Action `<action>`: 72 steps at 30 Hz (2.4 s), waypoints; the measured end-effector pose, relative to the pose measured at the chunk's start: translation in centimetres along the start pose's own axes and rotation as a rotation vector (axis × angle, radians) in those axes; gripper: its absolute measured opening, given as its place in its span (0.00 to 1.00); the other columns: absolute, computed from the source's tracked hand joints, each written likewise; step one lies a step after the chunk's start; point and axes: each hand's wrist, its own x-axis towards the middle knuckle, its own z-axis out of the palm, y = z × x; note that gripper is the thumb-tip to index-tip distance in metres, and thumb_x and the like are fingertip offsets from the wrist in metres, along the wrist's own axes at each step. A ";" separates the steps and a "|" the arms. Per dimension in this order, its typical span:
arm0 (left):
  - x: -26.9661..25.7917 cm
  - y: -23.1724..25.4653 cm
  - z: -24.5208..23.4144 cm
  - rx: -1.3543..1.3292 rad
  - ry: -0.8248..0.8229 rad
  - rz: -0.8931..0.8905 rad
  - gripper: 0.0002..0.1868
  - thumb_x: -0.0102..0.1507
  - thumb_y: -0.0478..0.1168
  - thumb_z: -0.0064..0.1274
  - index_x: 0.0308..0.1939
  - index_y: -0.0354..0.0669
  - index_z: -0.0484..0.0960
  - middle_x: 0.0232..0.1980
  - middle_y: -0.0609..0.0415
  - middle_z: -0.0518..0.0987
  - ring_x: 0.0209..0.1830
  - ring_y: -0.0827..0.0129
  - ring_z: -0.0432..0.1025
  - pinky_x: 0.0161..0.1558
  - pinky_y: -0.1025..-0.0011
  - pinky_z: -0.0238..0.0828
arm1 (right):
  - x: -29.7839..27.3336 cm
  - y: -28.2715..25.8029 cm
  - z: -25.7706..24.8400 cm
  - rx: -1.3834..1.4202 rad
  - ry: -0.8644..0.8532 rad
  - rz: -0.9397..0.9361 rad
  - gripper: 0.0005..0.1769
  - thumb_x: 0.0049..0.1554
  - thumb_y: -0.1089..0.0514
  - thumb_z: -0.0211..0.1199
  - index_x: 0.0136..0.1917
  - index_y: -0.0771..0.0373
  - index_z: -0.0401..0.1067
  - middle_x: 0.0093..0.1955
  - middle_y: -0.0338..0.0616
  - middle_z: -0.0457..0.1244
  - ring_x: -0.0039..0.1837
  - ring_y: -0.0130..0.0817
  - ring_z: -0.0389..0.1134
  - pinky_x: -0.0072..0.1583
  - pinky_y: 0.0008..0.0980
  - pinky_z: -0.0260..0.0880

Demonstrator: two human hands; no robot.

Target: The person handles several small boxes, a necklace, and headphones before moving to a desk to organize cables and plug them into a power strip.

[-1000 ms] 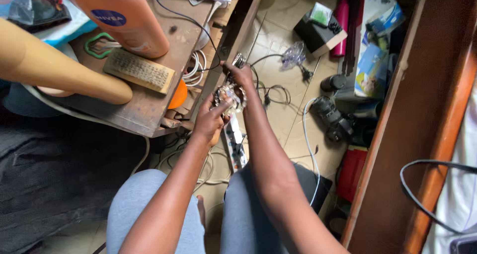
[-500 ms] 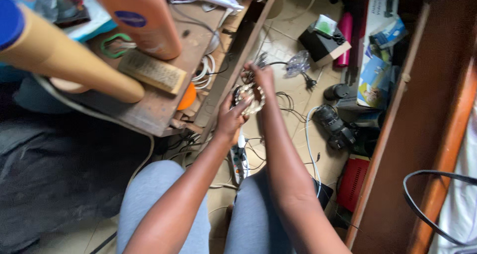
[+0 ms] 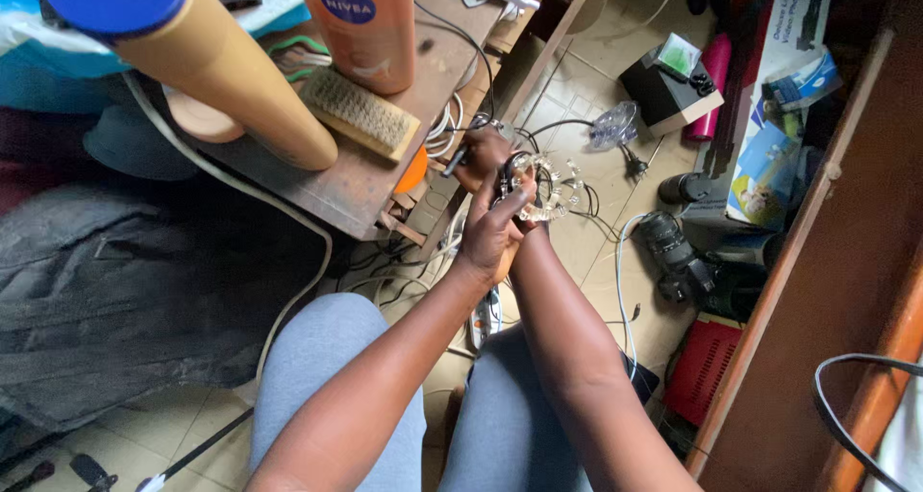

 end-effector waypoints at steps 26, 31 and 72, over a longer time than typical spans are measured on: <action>-1.2 2.1 -1.8 0.102 0.019 0.183 0.42 0.63 0.34 0.57 0.80 0.57 0.58 0.59 0.55 0.72 0.53 0.76 0.69 0.44 0.75 0.69 | 2.8 2.3 3.2 -0.001 0.214 -0.061 0.18 0.66 0.52 0.57 0.64 0.65 0.66 0.50 0.50 0.68 0.47 0.41 0.72 0.48 0.40 0.77; -0.3 1.5 -2.3 0.065 0.033 0.173 0.31 0.64 0.35 0.57 0.70 0.53 0.66 0.53 0.58 0.75 0.46 0.77 0.69 0.41 0.76 0.67 | 3.4 2.5 2.6 0.002 0.218 -0.065 0.17 0.66 0.52 0.57 0.63 0.66 0.66 0.49 0.50 0.69 0.47 0.41 0.72 0.48 0.40 0.77; 4.5 3.6 -1.3 0.081 0.170 0.189 0.13 0.63 0.45 0.60 0.47 0.48 0.75 0.39 0.59 0.75 0.33 0.74 0.69 0.32 0.75 0.66 | 2.3 4.8 -3.6 0.172 -0.078 -0.082 0.15 0.69 0.46 0.51 0.54 0.57 0.72 0.41 0.31 0.64 0.36 0.19 0.61 0.33 0.19 0.59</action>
